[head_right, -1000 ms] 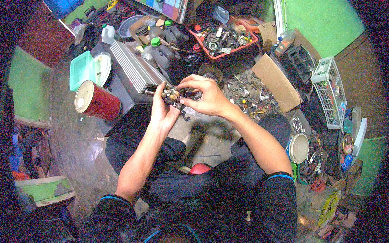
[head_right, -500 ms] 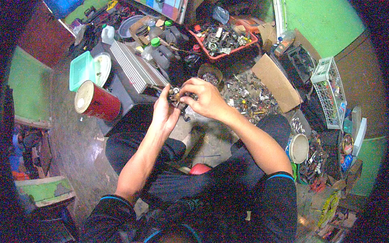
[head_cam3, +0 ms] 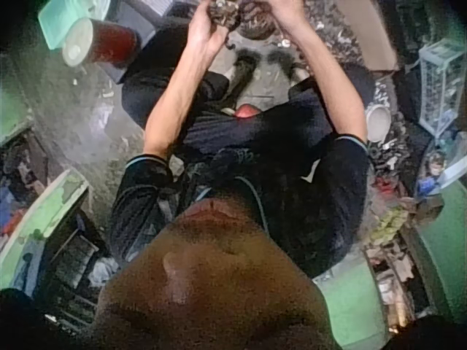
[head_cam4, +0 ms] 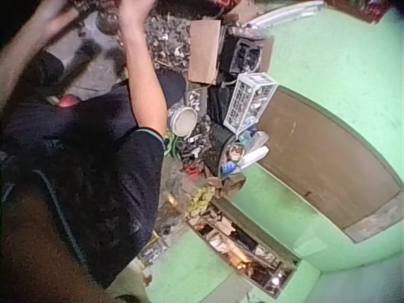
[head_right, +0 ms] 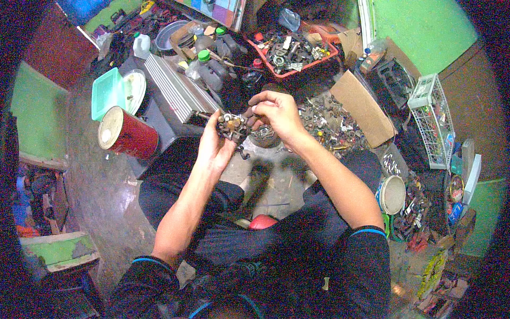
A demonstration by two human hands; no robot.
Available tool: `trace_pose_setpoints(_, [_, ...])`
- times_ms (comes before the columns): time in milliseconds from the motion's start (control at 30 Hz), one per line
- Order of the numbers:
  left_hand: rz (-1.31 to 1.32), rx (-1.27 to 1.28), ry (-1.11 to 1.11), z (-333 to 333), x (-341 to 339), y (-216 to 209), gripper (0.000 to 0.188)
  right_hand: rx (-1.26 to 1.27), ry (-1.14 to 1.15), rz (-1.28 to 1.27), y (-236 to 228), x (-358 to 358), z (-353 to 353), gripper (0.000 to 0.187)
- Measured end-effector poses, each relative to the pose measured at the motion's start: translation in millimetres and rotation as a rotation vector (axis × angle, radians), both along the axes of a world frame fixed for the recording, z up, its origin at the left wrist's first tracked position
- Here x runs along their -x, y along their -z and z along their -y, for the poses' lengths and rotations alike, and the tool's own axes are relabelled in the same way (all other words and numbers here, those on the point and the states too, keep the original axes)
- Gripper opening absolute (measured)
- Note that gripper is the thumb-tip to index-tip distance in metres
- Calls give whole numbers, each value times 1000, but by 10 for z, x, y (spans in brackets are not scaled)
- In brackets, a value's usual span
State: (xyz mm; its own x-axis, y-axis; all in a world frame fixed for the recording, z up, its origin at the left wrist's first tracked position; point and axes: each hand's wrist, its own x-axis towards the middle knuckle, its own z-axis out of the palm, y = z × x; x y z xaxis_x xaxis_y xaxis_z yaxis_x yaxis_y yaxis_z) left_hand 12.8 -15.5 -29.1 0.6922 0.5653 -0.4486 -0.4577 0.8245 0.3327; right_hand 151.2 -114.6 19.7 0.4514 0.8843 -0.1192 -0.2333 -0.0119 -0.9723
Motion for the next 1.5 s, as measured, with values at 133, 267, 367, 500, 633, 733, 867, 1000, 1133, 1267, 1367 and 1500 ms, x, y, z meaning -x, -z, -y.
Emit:
trace_pose_setpoints(133, [-20, 8, 21, 13, 1, -69, 22, 100, -64, -12, 61, -71, 19, 15])
trace_pose_setpoints(267, [-25, 12, 0, 21, 6, -9, 21, 86, -59, 601, 119, 52, -5, 17])
trace_pose_setpoints(367, [-45, -33, -24, 33, 31, 8, 20, 187, -84, 839, -76, 212, 14, 27])
trace_pose_setpoints(500, [-123, -120, -22, 106, 17, -43, 17, 66, -97, 997, 45, 179, 41, 31])
trace_pose_setpoints(633, [-134, -167, -74, 138, -7, -34, 15, 107, -120, 1061, 36, 179, 34, 27])
trace_pose_setpoints(733, [-132, -171, -99, 139, -17, -31, 14, 124, -113, 1042, 40, 201, 34, 23])
trace_pose_setpoints(867, [-104, -145, -94, 117, -22, -77, 14, 88, -66, 1009, 80, 199, 32, 21])
trace_pose_setpoints(1000, [-118, -148, -97, 80, -7, -102, 20, 118, 126, 711, 51, 152, -17, 21])
trace_pose_setpoints(1133, [-122, -125, -169, -80, 49, -17, 17, 66, 235, 285, -30, -165, -20, 21])
trace_pose_setpoints(1267, [-98, -98, -206, -135, 51, -113, 16, 77, 312, -128, 185, -282, -58, 13])
trace_pose_setpoints(1367, [-64, -87, -204, -146, 45, -150, 18, 199, 241, -57, 608, -436, -143, 16])
trace_pose_setpoints(1500, [-61, -69, -192, -160, 66, -133, 18, 490, 113, 420, 1077, -604, -298, 19])
